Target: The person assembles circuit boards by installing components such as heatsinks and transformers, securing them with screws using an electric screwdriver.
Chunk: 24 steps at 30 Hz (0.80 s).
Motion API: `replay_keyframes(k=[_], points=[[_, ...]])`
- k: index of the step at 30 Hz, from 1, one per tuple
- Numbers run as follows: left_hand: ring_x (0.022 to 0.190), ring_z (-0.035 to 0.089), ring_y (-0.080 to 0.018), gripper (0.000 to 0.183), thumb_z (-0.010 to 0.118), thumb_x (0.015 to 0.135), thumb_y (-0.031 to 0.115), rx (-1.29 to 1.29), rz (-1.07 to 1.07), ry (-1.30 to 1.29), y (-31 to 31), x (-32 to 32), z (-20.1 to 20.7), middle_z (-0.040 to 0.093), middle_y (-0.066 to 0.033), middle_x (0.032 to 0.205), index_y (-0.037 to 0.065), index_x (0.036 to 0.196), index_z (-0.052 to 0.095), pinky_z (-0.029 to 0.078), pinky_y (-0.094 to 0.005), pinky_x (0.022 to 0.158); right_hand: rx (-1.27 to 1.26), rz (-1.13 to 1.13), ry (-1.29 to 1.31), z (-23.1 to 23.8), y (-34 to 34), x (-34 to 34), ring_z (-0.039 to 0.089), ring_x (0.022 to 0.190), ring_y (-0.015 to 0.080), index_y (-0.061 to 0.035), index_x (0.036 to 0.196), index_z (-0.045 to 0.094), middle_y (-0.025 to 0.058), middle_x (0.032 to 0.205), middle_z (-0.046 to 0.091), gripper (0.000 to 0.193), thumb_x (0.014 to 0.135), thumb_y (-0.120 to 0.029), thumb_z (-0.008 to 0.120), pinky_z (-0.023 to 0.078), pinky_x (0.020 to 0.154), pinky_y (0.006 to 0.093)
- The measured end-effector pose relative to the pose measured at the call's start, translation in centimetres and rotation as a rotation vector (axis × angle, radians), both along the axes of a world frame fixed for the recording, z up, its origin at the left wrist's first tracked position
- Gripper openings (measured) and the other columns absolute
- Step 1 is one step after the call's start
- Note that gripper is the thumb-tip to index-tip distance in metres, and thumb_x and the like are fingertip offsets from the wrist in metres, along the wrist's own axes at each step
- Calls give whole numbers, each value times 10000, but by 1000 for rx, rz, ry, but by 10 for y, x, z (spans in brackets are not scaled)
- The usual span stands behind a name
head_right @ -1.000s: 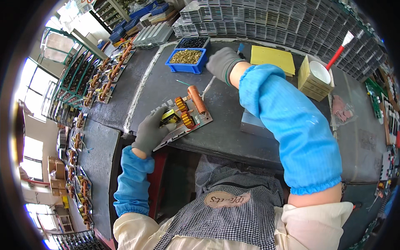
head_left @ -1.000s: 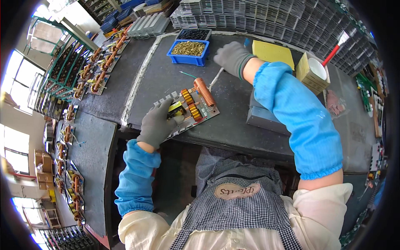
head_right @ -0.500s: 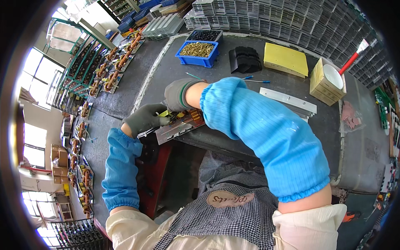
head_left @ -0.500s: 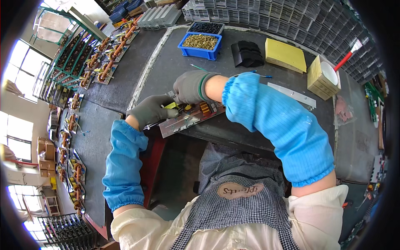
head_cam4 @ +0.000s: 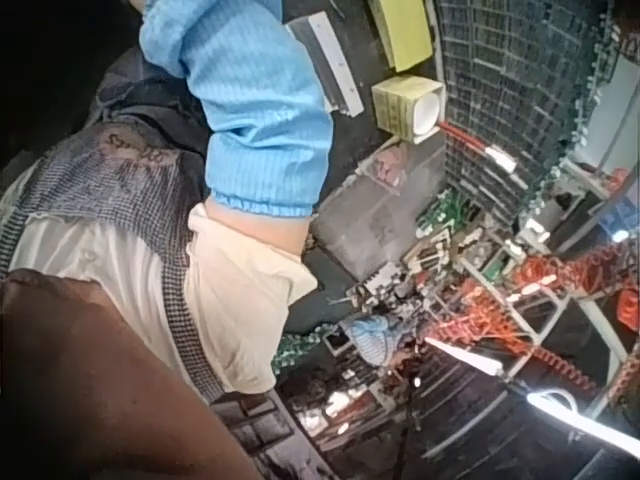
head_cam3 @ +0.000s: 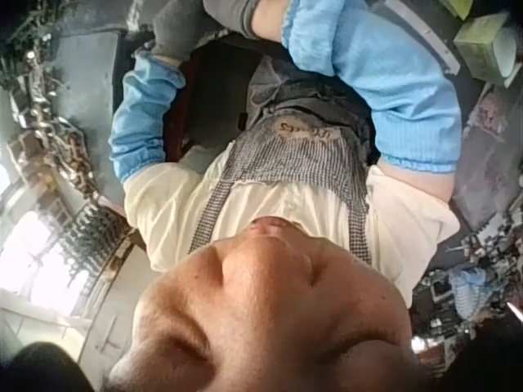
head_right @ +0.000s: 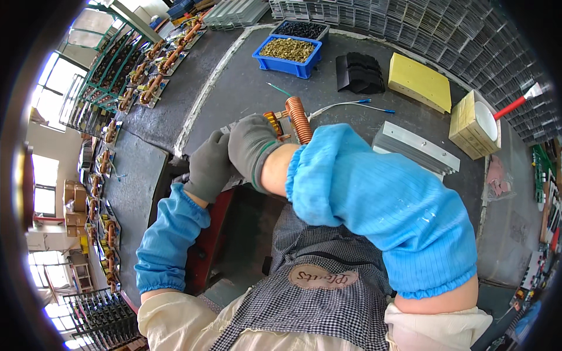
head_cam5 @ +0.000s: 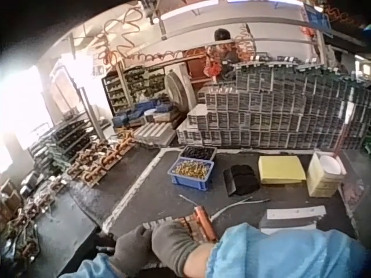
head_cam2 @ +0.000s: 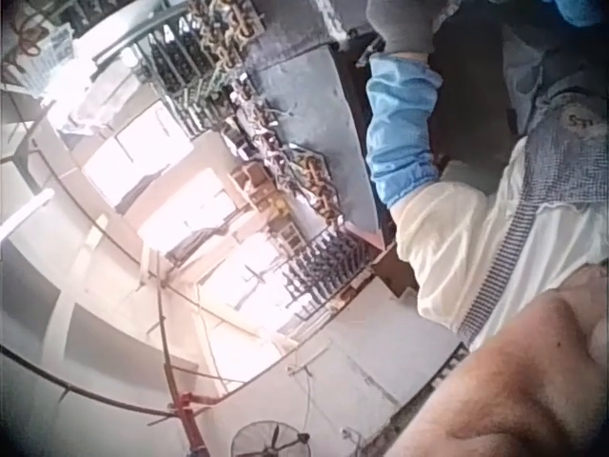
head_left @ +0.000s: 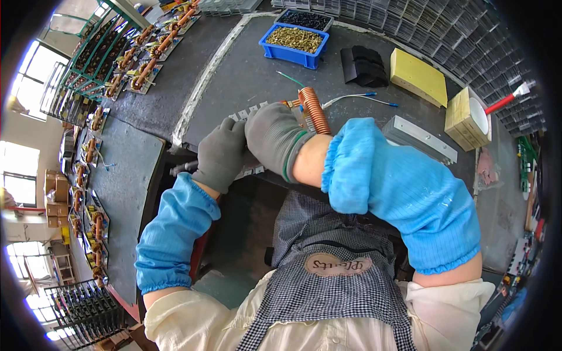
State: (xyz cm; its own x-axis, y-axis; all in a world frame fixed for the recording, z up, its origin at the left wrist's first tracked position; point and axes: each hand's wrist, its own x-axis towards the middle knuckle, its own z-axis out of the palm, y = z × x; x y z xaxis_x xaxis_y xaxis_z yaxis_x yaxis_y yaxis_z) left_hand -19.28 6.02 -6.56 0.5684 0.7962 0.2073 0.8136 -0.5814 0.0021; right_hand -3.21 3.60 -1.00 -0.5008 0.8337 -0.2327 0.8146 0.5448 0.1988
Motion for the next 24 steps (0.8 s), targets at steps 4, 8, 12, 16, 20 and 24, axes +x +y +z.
replay_keyframes(k=[4, 8, 12, 16, 20, 24], points=[[881, 694, -323, 514, 780, 756, 522, 37, -90, -102, -1, -1, 2, 658, -91, 961, 157, 1104, 681, 567, -447, 704, -1, 46, 67, 15, 2, 18, 750, 963, 275, -91, 1030, 775, 122, 1035, 762, 244, 896, -271, 679, 581, 720, 442], [889, 693, -323, 575, 782, 740, 601, 91, -165, -191, 1, -5, -8, 660, -96, 961, 158, 1095, 684, 557, -449, 709, -46, -22, 103, 15, 11, 23, 747, 917, 322, -76, 1000, 768, 145, 987, 760, 284, 888, -315, 660, 582, 756, 464], [918, 672, -368, 610, 816, 734, 534, 14, -155, -174, -1, -11, -1, 662, -126, 1026, 109, 1151, 680, 548, -457, 779, -144, -40, 93, 26, 18, 21, 725, 948, 354, -73, 1111, 738, 152, 1010, 754, 372, 879, -353, 659, 571, 822, 461], [989, 665, -372, 660, 833, 730, 501, -188, -250, -266, 8, -18, 19, 668, -142, 1098, 104, 1233, 671, 544, -447, 852, -276, -25, 92, 48, 18, 35, 690, 1065, 357, -94, 1208, 697, 162, 1116, 733, 427, 883, -369, 662, 543, 898, 466], [1067, 644, -366, 666, 824, 762, 460, -154, -313, -113, 11, -7, 53, 669, -136, 1141, 109, 1301, 652, 536, -450, 905, -144, -92, 119, 72, 25, 85, 685, 1076, 343, -105, 1203, 680, 144, 1104, 727, 448, 875, -410, 693, 538, 901, 463], [1090, 654, -340, 608, 745, 823, 534, -167, -335, -14, 17, 23, 46, 685, -126, 1157, 99, 1244, 681, 548, -441, 899, -165, -176, 128, 77, 25, 110, 688, 1059, 335, -102, 1190, 677, 137, 1074, 723, 402, 880, -356, 703, 541, 893, 463]])
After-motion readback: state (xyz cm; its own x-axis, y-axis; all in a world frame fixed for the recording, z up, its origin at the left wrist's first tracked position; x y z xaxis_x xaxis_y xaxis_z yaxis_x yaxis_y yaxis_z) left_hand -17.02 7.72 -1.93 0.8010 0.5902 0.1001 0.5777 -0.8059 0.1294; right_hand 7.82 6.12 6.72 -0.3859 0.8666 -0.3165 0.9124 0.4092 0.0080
